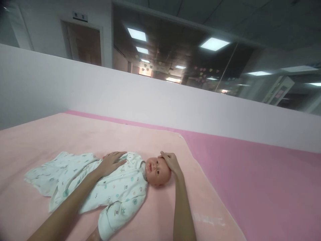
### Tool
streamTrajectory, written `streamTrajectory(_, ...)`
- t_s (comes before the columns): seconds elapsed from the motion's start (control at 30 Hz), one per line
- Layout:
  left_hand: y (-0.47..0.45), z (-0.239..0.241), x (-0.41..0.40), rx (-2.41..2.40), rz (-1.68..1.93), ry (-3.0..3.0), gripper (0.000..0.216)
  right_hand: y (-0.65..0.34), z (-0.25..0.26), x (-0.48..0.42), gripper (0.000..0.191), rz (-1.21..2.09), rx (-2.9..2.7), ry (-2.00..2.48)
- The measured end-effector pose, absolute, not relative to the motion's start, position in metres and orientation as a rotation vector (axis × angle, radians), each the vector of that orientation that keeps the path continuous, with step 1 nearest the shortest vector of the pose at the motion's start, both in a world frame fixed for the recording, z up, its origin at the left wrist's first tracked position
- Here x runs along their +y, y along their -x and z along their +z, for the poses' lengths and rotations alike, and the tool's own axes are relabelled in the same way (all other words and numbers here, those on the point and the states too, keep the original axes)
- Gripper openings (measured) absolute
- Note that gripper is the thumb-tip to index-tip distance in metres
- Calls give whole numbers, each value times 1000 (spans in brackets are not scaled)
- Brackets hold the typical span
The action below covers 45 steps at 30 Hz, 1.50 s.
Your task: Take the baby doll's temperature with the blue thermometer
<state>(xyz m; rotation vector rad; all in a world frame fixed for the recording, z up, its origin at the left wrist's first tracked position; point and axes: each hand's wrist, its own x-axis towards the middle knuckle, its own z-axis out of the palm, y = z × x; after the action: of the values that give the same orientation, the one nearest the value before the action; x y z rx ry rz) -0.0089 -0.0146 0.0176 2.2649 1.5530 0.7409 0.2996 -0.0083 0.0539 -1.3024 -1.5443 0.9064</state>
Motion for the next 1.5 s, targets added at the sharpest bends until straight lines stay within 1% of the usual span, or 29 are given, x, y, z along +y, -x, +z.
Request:
streamTrajectory(0.1, 9, 17, -14, 1541, 748, -2265, 49, -299, 53, -8, 38, 915, -1585, 1250)
streamTrajectory(0.2, 9, 17, -14, 1541, 747, -2261, 48, -299, 53, -14, 30, 1021, -1599, 1213)
streamTrajectory(0.3, 9, 17, -13, 1534, 739, -2255, 47, -301, 53, -22, 31, 1186, -1530, 1188)
streamTrajectory(0.4, 10, 17, -12, 1529, 736, -2257, 46, -303, 53, -28, 30, 1252, -1531, 1162)
streamTrajectory(0.6, 9, 17, -12, 1535, 738, -2274, 47, -303, 52, -26, 31, 1211, -1533, 1186)
streamTrajectory(0.8, 10, 15, -11, 1530, 737, -2295, 48, -303, 50, -25, 32, 1263, -1488, 1244)
streamTrajectory(0.93, 11, 13, -10, 1527, 754, -2310, 48, -304, 49, -24, 38, 1252, -1442, 1225)
streamTrajectory(1.1, 11, 12, -9, 1519, 758, -2314, 46, -304, 49, -25, 29, 1227, -1563, 1220)
streamTrajectory(1.3, 11, 11, -9, 1520, 751, -2298, 46, -302, 52, -27, 34, 1211, -1493, 1243)
streamTrajectory(1.5, 11, 12, -9, 1517, 763, -2301, 46, -304, 50, -26, 30, 1168, -1555, 1241)
